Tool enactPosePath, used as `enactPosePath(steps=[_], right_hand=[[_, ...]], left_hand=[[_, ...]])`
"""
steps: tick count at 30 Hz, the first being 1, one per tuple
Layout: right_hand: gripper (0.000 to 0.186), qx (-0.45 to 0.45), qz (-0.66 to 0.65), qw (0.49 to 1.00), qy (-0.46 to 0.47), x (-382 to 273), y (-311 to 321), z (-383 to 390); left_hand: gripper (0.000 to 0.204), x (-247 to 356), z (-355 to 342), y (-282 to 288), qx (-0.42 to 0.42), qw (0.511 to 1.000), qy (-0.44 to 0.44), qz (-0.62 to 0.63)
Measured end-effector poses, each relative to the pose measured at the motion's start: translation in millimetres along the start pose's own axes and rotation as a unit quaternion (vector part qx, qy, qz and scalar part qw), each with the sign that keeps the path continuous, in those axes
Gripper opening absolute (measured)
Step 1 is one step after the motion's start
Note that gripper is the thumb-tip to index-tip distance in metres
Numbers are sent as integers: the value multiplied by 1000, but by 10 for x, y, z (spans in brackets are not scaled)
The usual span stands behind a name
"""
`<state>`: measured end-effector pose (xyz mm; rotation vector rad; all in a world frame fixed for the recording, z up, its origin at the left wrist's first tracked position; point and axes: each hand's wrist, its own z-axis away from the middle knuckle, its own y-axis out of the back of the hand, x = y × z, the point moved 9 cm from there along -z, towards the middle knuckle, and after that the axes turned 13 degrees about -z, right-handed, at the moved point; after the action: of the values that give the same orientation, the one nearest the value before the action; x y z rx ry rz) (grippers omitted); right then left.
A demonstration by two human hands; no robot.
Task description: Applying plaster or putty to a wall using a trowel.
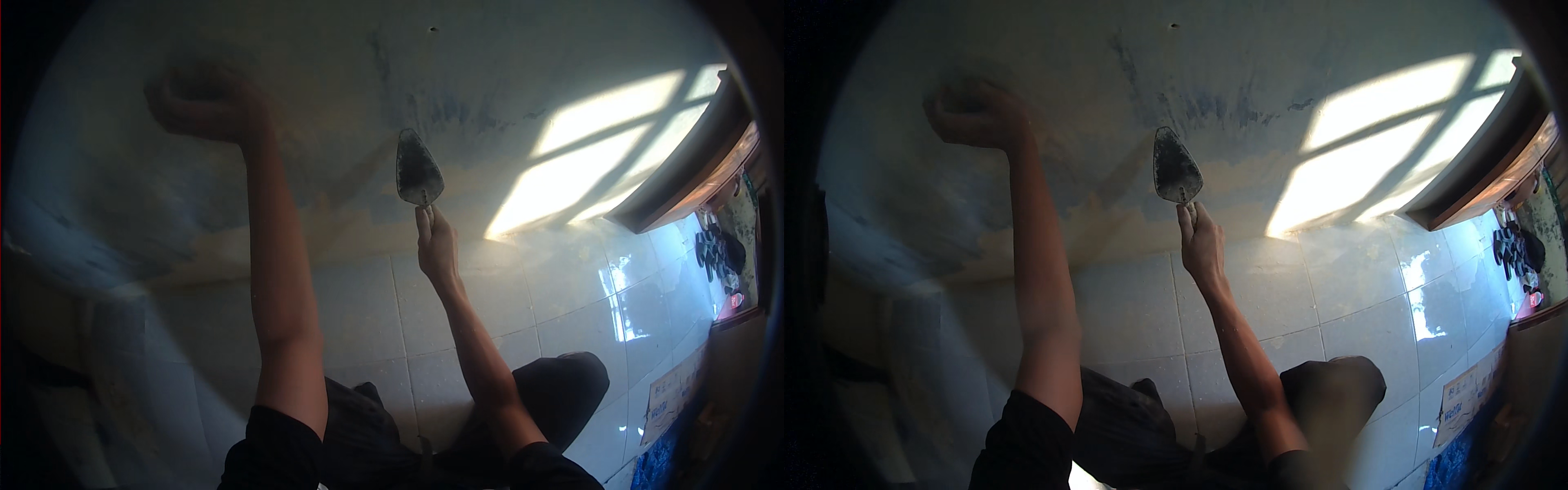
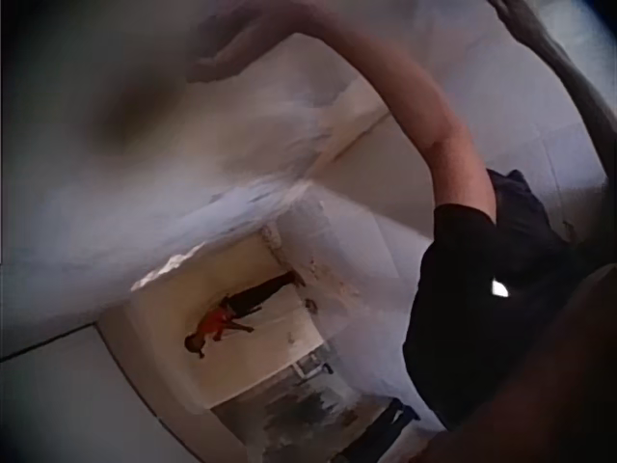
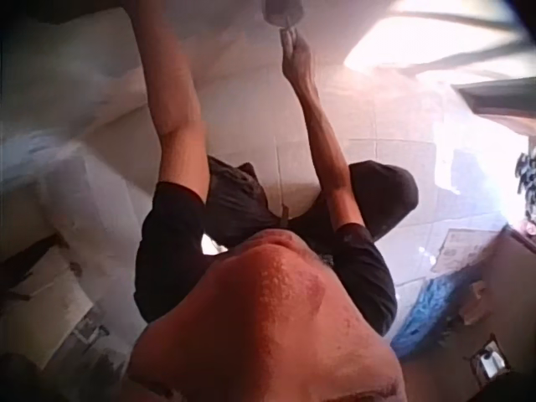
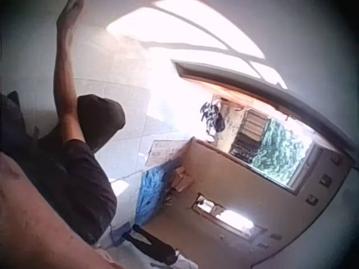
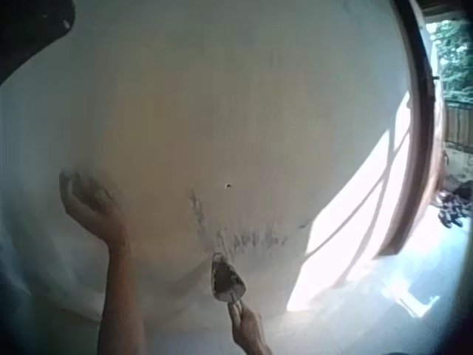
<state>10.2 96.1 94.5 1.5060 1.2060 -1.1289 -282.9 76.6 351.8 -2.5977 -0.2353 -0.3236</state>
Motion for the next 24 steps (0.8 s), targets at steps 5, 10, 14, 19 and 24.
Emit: enactPosePath(steps=[5,10,14,19,24], right_hand=[[34,-28,1,999,-23,-20,-43,65],[34,1,31,999,33,131,-39,93],[34,-8,51,998,33,67,-53,25],[33,-22,79,995,52,-337,-129,-75],[33,6,81,996,27,87,-86,110]], left_hand=[[41,-24,-80,-12,-26,999,28,1],[44,52,-53,31,-17,999,30,12],[45,26,-29,21,-13,1000,24,3],[45,-4,-89,11,-8,1000,25,12],[41,78,-45,42,-11,1000,20,18]])
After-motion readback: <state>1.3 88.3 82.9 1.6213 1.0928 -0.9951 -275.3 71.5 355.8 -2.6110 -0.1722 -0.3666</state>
